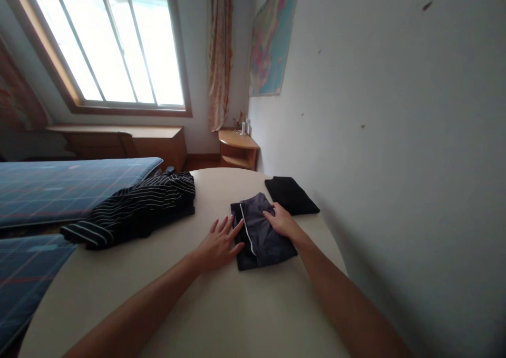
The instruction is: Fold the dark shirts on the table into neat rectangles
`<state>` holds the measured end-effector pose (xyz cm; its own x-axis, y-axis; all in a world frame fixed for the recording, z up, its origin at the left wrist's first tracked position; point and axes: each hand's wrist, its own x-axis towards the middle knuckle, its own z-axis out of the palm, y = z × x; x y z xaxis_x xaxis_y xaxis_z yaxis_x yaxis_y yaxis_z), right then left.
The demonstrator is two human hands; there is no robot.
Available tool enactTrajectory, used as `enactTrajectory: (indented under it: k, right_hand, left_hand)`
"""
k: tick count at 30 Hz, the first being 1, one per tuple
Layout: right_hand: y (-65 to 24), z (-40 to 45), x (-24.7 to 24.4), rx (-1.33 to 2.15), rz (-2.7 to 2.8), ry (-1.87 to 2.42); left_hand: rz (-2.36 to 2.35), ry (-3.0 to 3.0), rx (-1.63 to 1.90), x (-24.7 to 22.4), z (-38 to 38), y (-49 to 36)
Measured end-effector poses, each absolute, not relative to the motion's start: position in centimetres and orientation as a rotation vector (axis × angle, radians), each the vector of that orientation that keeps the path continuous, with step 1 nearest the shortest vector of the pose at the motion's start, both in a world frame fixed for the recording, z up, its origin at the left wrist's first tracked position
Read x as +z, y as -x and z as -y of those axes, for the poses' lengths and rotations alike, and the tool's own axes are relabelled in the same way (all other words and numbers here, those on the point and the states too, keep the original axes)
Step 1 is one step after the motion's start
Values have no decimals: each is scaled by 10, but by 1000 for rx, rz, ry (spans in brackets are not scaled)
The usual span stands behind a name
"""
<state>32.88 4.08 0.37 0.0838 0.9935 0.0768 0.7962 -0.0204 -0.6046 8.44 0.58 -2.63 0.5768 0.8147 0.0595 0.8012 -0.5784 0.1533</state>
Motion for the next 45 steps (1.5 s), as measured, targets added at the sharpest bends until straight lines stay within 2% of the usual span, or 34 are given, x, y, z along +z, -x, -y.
enactTrajectory:
  k: [7, 16, 22, 25, 30, 34, 42, 45]
  right_hand:
    - [-355, -72, 36, 264, 1868, 1826]
    - [-373, -128, 96, -4, 2031, 1840]
    - [-410, -168, 120, -106, 1937, 1847]
    - [-444, -183, 108, -65, 1891, 1887]
    - [-496, -186, 50, 162, 1801, 2085]
    - [-514, -183, 15, 155, 1775, 2078]
    - [-505, -193, 19, 152, 1820, 2421]
    - [-492, -194, 23, 37, 1717, 2488]
  left_hand:
    - [-1522, -2580, 366, -32, -34, -89]
    - [-1510, -2565, 330, -34, -32, -88]
    - [-1504, -2547, 357, -38, -35, -87]
    - [-1504, -2537, 349, -36, -34, -87]
    - [-1507, -2523, 329, -32, -33, -89]
    - [-1516, -2521, 321, -33, -34, -89]
    - [-1508, -2516, 337, -36, -35, -88]
    - [-1501, -2515, 335, -34, -35, -88]
